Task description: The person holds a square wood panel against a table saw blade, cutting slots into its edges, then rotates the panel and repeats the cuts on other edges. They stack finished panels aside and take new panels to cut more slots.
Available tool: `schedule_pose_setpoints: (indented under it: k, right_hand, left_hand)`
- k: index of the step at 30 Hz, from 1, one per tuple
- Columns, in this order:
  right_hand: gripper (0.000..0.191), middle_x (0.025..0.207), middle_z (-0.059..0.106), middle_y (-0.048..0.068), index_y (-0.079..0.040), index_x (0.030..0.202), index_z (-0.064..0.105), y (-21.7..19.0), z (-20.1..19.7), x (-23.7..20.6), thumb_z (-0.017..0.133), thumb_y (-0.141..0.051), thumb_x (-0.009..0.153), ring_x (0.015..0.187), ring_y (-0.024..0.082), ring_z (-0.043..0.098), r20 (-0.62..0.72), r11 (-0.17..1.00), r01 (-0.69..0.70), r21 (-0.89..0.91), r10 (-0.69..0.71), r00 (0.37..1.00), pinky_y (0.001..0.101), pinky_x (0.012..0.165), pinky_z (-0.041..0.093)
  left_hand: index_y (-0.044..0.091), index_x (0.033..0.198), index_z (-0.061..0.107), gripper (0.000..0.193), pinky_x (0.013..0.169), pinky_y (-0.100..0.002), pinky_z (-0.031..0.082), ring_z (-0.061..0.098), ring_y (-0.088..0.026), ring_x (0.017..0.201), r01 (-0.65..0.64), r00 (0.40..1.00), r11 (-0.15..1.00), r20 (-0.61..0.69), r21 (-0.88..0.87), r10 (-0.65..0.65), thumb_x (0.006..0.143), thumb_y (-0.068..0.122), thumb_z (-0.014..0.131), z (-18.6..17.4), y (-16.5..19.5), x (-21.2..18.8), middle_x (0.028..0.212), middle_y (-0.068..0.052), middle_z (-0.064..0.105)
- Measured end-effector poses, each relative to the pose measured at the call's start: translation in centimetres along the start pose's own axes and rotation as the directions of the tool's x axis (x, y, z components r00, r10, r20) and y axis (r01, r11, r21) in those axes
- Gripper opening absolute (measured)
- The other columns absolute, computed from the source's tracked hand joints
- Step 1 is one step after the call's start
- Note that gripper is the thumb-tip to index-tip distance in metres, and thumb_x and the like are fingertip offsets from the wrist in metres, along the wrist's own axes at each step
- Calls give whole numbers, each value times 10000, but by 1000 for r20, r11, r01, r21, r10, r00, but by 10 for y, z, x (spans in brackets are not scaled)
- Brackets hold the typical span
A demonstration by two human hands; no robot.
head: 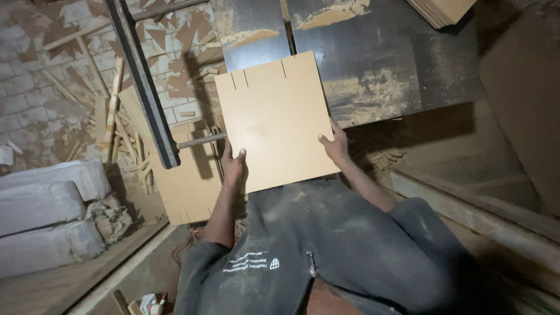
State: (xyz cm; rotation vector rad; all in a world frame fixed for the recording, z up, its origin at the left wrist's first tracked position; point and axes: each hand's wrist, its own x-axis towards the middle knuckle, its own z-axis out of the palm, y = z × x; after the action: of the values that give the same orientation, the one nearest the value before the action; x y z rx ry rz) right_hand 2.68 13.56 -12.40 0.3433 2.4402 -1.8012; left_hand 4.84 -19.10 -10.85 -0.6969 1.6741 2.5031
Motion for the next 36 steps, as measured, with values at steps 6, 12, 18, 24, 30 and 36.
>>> schedule_pose_setpoints:
  k: [6, 12, 18, 24, 30, 36]
  right_hand:
    - [718, 1374, 628, 187, -7, 1502, 468, -33, 7, 37, 774, -59, 855, 1239, 257, 603, -25, 994, -52, -92, 50, 998, 369, 1053, 469]
    - [692, 1404, 625, 187, -5, 1498, 469, -47, 12, 58, 767, -50, 875, 1275, 266, 590, -29, 996, 89, -10, -90, 996, 381, 1065, 465]
    - [718, 1323, 657, 179, -31, 1487, 486, -14, 6, 17, 789, -80, 838, 1205, 231, 625, -17, 992, -20, -122, 18, 1000, 359, 1038, 482]
    - [724, 1326, 646, 203, -8, 1503, 435, 2, -11, -23, 749, -182, 875, 1249, 305, 612, 172, 942, -190, -276, 243, 955, 410, 1048, 484]
    - [890, 1533, 430, 268, 29, 1552, 339, -126, 21, 24, 793, -209, 825, 1423, 427, 391, 368, 736, 515, -439, -375, 851, 509, 1175, 326]
    - [601, 1379, 607, 201, -47, 1352, 597, -274, 51, 63, 727, -147, 774, 1336, 364, 539, 728, -22, 974, -226, -669, 154, 567, 1143, 339]
  left_hand:
    - [-4, 1597, 313, 719, 1186, -341, 346, 441, -250, 1448, -23, 1000, 956, 7, 291, 22, 940, -169, 550, 13, 27, 33, 1613, -150, 430]
    - [30, 1600, 289, 729, 1155, -336, 365, 469, -257, 1406, 118, 991, 990, -71, 74, -112, 924, -150, 492, 27, 45, 41, 1596, -145, 432]
    - [-9, 1593, 328, 695, 1193, -344, 346, 463, -267, 1441, -53, 998, 866, -2, 498, 62, 954, -50, 598, 15, 36, 0, 1595, -187, 466]
    - [-58, 1588, 258, 731, 1188, -353, 324, 434, -271, 1450, -116, 993, 920, 9, 374, 122, 932, -6, 577, 2, 24, -64, 1597, -208, 424]
    - [85, 1627, 266, 758, 1082, -376, 495, 592, -311, 1322, -233, 966, 689, 80, 686, 248, 971, 54, 645, -1, 54, -74, 1531, -235, 521]
    - [305, 1628, 282, 878, 832, -466, 573, 696, -360, 988, -321, 937, 290, 259, 901, 233, 887, 54, 679, 23, 100, -96, 1156, -145, 691]
